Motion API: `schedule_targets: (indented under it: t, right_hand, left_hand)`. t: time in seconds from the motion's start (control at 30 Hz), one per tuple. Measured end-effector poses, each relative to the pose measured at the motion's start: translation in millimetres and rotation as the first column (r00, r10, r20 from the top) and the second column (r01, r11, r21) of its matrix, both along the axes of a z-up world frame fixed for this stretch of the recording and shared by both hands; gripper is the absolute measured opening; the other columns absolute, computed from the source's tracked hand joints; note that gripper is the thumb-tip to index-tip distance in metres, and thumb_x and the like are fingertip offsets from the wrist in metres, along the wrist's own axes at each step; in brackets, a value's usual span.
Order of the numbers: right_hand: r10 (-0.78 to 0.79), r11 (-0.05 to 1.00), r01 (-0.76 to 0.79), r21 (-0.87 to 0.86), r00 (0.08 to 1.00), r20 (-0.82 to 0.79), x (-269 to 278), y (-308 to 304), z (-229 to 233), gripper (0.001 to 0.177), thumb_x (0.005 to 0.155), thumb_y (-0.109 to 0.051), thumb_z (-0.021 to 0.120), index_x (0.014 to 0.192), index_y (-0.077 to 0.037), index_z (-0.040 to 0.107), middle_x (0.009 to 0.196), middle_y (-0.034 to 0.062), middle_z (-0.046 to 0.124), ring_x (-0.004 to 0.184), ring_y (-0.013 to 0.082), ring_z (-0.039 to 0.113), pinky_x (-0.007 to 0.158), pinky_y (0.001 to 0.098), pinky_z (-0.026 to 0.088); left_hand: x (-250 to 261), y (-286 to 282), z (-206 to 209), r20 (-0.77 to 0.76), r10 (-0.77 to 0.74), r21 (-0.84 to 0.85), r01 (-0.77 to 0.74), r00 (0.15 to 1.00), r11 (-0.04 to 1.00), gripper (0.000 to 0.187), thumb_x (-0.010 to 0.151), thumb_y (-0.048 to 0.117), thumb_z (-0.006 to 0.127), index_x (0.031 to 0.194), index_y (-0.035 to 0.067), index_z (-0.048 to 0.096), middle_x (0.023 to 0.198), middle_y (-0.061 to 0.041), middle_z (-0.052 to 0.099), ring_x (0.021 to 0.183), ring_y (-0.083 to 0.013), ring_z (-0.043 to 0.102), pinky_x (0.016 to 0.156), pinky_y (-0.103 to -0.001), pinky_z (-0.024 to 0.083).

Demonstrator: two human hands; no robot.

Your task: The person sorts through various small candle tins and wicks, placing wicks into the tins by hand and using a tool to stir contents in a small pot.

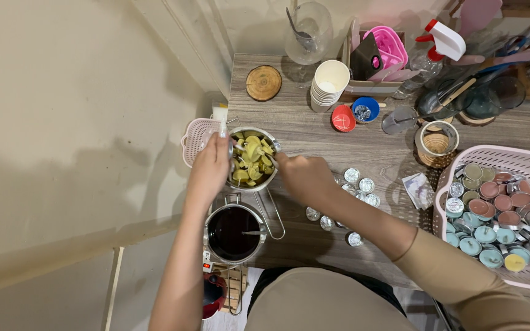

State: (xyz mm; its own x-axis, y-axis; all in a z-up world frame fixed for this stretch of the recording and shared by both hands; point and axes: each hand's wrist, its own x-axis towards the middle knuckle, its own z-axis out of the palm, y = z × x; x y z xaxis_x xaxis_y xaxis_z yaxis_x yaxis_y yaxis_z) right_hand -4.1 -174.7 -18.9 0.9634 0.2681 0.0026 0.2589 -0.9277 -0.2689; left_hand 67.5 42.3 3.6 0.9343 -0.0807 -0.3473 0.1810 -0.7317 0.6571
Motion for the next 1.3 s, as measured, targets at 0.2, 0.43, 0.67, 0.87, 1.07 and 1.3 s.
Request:
schedule_targets:
  t: [0.2,0.43,0.67,0.87,1.07,1.3]
  right_hand:
    - [-0.125,0.97,0.125,0.207,0.992,-0.009,-0.3,-7.4,13.1,0.026,0.1,-0.031,0.057,0.106,-0.008,0.068,0.058,0.0176,0.066,0.05,0.0389,0.066,0.048,0.0509,0.054]
    - [-0.22,0.937,0.249,0.244,0.965,-0.142,-4.6,-20.6,34.1,0.026,0.102,-0.032,0.056,0.102,-0.008,0.066,0.067,0.0179,0.069,0.062,0.0413,0.068,0.059,0.0542,0.053]
    - [-0.189,0.921,0.229,0.315,0.97,-0.152,-7.3,-18.4,53.8,0.023,0.1,-0.031,0.058,0.106,-0.011,0.068,0.066,0.0157,0.07,0.064,0.0385,0.07,0.06,0.0512,0.053]
    - [-0.151,0.913,0.183,0.364,0.982,-0.117,-7.2,-8.5,61.5,0.022,0.098,-0.03,0.062,0.105,-0.011,0.07,0.065,0.0148,0.069,0.061,0.0372,0.069,0.055,0.05,0.052]
    - [-0.162,0.906,0.223,0.36,0.968,-0.191,-7.4,-7.9,63.4,0.022,0.098,-0.029,0.06,0.107,-0.012,0.07,0.063,0.0159,0.068,0.059,0.0372,0.068,0.057,0.0504,0.052]
    - [-0.175,0.888,0.268,0.373,0.948,-0.266,-1.0,-10.8,47.6,0.024,0.104,-0.031,0.054,0.11,-0.013,0.069,0.074,0.0157,0.071,0.071,0.0359,0.071,0.069,0.0501,0.053]
  left_hand:
    - [-9.9,1.3,-2.8,-0.07,-0.01,-0.46,-0.023,0.997,0.887,0.054,0.111,0.042,0.03,0.11,0.002,0.066,0.073,-0.004,0.059,0.065,-0.0138,0.057,0.064,-0.029,0.05]
    - [-11.9,16.1,-5.8,-0.162,0.049,-0.728,-0.153,0.986,0.668,0.059,0.112,0.045,0.027,0.105,0.0,0.066,0.078,-0.007,0.066,0.07,-0.0145,0.062,0.067,-0.03,0.053]
    - [-14.9,18.2,-3.5,-0.147,0.062,-0.766,-0.153,0.987,0.625,0.054,0.111,0.038,0.033,0.13,-0.002,0.064,0.108,-0.014,0.074,0.09,-0.0154,0.066,0.084,-0.031,0.055]
    - [-17.8,14.9,2.2,-0.278,0.129,-0.802,-0.304,0.952,0.514,0.056,0.111,0.037,0.031,0.126,-0.006,0.064,0.113,-0.017,0.075,0.093,-0.0172,0.07,0.085,-0.033,0.057]
    - [-20.4,18.2,-6.7,-0.336,0.173,-0.804,-0.377,0.926,0.46,0.051,0.11,0.034,0.034,0.126,-0.004,0.064,0.112,-0.016,0.074,0.092,-0.0175,0.069,0.083,-0.033,0.057]
    - [-25.9,23.0,-33.1,-0.036,0.298,-0.732,-0.228,0.954,0.641,0.059,0.121,0.04,0.034,0.102,-0.008,0.064,0.095,-0.018,0.07,0.078,-0.0177,0.064,0.07,-0.03,0.051]
